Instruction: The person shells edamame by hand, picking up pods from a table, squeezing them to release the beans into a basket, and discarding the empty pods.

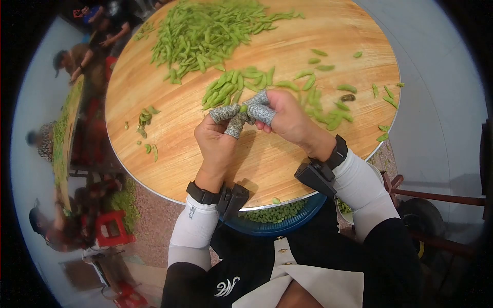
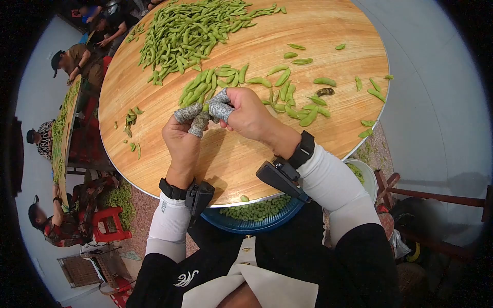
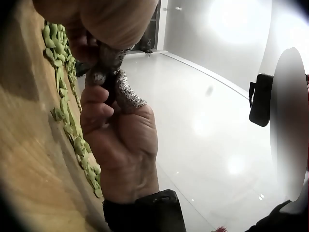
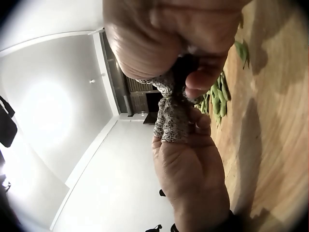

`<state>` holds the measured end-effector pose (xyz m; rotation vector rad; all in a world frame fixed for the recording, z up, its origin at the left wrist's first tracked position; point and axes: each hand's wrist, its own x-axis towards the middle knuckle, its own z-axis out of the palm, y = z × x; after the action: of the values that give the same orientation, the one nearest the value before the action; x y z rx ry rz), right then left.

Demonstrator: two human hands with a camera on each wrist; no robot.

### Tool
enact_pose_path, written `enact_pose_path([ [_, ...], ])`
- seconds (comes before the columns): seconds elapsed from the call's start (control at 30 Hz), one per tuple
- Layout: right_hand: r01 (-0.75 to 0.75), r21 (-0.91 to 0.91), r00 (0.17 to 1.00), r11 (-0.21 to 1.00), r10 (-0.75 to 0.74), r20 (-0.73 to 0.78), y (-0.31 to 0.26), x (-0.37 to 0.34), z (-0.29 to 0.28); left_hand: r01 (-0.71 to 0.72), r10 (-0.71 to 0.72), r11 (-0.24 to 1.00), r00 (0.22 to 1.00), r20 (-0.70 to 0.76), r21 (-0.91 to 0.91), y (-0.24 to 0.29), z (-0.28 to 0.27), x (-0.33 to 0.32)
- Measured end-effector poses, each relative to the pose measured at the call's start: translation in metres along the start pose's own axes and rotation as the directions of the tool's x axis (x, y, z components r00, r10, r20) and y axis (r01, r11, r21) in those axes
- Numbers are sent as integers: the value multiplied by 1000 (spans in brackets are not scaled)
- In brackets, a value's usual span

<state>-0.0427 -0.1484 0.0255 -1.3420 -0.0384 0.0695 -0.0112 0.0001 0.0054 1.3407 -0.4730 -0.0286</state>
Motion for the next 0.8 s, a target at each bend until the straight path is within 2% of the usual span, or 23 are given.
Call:
enact_pose_path([
  [0.03,-1,1,1000,1000,1,-2,4,1,0,2,-2,1000,1000,1,0,1,0,0],
  [0.1,140,-190,988,972,-149,-30,10,3,0,114,-114,993,993,-14,31,3,-1,1],
  [0.13,139,-191,989,972,-148,-30,11,4,0,114,-114,993,993,-15,30,2,-1,1],
  [0.2,162,-158,985,974,-169,-32,10,4,2,155,-154,983,988,15,-98,0,-3,4],
  [0.23,164,-159,985,974,-172,-34,7,3,2,154,-153,983,988,19,-98,0,-2,4],
  [0.3,12,80,1000,997,-12,-6,-1,-1,4,186,-187,933,982,27,-308,2,0,4],
  [0.33,14,81,1000,997,-14,-3,-2,0,3,184,-185,934,982,26,-306,3,1,3],
  [0.4,-38,164,997,986,28,65,-2,1,-1,74,-87,971,995,-45,-228,3,5,1],
  [0.43,-39,164,998,986,28,64,-1,1,-1,75,-87,971,995,-44,-229,3,4,1],
  [0.5,-70,287,994,955,44,98,0,2,-3,39,-53,985,996,-78,-170,4,4,1],
  [0.63,-71,252,994,965,49,96,-5,0,-2,44,-57,983,996,-64,-177,2,3,1],
  [0.7,-12,128,999,992,6,48,-7,-2,0,44,-56,990,995,-89,-131,1,4,1],
  [0.8,1,111,1000,994,-1,5,-9,-4,2,25,-36,993,996,-86,-119,2,5,0],
])
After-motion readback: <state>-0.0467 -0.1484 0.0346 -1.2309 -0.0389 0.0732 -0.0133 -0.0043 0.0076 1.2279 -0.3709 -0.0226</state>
